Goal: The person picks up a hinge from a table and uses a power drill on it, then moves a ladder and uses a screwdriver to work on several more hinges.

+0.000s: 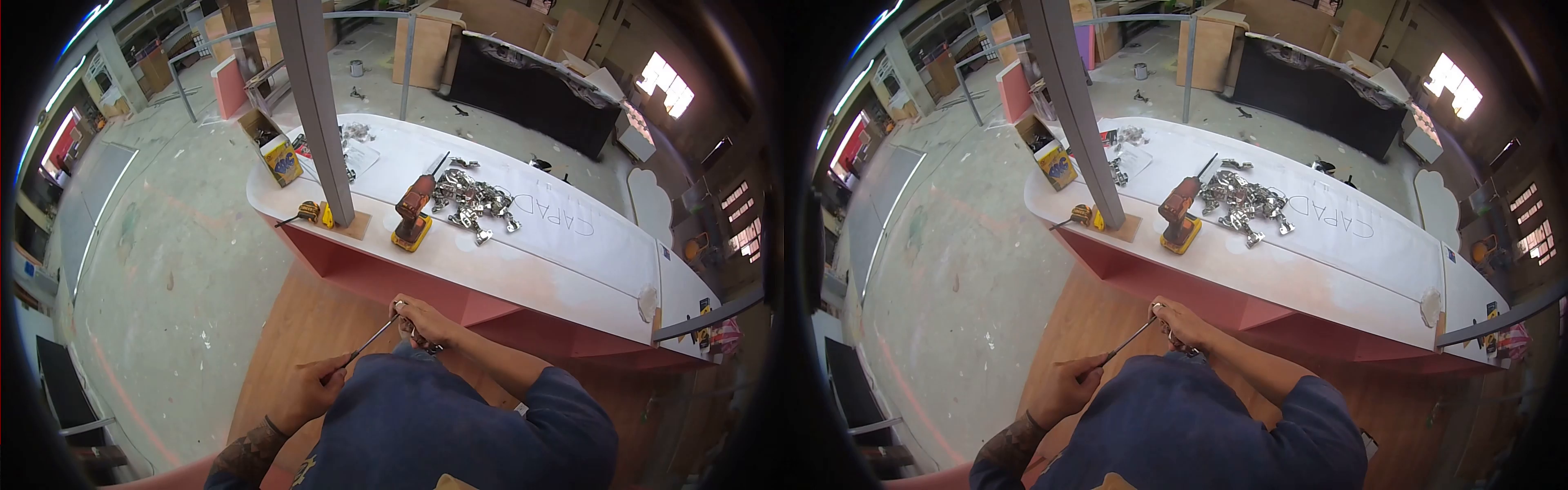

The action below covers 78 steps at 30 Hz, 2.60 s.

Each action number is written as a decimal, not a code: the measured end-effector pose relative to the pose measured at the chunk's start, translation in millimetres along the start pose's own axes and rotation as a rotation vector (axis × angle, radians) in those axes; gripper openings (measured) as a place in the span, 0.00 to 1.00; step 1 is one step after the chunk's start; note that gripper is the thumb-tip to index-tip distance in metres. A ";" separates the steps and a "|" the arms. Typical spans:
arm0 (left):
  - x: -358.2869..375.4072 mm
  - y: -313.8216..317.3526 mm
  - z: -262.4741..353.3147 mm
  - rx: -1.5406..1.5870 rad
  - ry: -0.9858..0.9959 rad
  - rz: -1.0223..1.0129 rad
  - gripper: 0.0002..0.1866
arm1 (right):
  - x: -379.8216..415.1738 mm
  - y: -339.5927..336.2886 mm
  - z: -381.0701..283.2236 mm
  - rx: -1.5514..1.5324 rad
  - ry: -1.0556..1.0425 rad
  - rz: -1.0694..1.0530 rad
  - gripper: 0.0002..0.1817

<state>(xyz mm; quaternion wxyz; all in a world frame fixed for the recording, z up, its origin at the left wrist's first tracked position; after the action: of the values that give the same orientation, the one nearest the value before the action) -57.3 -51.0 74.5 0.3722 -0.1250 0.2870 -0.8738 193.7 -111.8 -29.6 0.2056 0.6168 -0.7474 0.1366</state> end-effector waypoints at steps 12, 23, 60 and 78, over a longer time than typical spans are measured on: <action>-18.5 12.1 -6.1 -0.101 0.036 0.021 0.17 | -25.5 -14.9 44.3 -0.078 0.030 0.256 0.22; 16.4 40.3 -83.4 0.000 -0.467 0.227 0.19 | -105.5 -274.6 -24.7 0.757 -0.515 1.063 0.38; 14.2 97.6 -41.8 -0.290 -1.067 0.372 0.26 | -455.2 -113.5 -87.2 0.964 -0.868 0.389 0.27; 5.3 106.4 -170.1 0.079 -0.905 0.367 0.28 | -413.6 -239.5 -57.6 -0.251 -0.631 0.805 0.14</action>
<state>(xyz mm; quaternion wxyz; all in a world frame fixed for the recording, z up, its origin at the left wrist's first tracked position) -72.9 -44.7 -125.5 0.6118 -0.4253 0.0806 -0.6620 499.8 224.4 -187.7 -0.0257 0.2625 -0.9614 -0.0780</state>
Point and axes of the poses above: each hand's wrist, its own x-axis away from the middle knuckle, its own y-axis out of the palm, z = x × y, the point moved 7 cm from there along -x, towards the middle knuckle, and after that the axes turned 9 degrees about z, right-handed, at the moved point
